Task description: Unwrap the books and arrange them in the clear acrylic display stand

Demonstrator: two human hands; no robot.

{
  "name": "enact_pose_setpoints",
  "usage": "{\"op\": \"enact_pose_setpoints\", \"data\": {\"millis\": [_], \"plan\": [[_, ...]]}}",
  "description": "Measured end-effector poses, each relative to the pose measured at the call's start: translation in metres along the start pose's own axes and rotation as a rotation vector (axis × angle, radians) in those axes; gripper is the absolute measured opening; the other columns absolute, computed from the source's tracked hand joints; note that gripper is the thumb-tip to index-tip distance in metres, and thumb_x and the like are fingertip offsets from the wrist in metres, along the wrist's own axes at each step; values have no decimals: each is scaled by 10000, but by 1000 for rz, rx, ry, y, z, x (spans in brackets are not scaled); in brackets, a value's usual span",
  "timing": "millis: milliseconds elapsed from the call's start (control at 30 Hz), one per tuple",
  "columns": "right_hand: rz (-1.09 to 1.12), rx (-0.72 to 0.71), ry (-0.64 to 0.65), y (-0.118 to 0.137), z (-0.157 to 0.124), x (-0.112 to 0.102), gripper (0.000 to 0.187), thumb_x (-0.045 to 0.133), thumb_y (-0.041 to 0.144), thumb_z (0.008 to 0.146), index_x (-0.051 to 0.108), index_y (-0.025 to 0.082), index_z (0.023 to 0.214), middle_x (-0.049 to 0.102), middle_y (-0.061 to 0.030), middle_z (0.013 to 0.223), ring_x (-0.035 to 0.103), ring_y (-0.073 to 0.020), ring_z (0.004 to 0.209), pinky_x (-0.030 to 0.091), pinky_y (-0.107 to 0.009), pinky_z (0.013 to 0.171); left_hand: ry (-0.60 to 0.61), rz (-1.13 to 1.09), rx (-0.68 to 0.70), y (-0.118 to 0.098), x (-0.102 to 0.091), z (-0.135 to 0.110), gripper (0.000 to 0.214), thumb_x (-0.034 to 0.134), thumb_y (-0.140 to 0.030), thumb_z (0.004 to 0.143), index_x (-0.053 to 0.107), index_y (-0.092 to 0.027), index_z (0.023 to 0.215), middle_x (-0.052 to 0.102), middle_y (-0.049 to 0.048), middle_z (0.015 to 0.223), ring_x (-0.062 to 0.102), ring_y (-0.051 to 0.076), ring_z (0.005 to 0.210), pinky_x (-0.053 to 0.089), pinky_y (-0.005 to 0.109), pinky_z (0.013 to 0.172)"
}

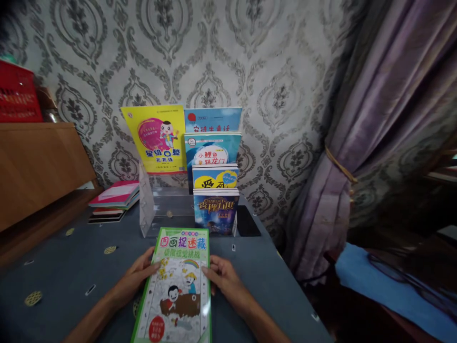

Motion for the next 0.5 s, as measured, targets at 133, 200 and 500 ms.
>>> {"op": "enact_pose_setpoints", "data": {"millis": [133,200,500], "plan": [[-50,-41,-27,6,1,2,555,735,695,732,674,166,886,630,-2,668,462,-76,498,330,-186,425,32,64,24,-8,-2,-1,793,874,-526,652,533,-220,1300,759,104,1015,745,288,876,569,351,767],[-98,-81,-35,12,4,3,561,707,709,750,668,168,892,628,-4,672,477,-84,505,343,-190,426,39,90,62,-15,-2,0,799,859,-539,668,509,-217,1310,757,107,1008,745,288,859,573,353,751],[-393,-439,-133,89,21,15,419,575,598,905,510,208,768,533,20,643,468,-111,524,389,-209,449,-71,276,408,-82,-10,2,626,726,-537,813,483,-214,1292,722,94,1119,714,265,957,583,348,795]]}}
Point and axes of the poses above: each hand's wrist, its own z-axis towards the middle knuckle, its own x-axis out of the palm, y = z × x, the point moved 8 cm from there along z, towards the middle knuckle
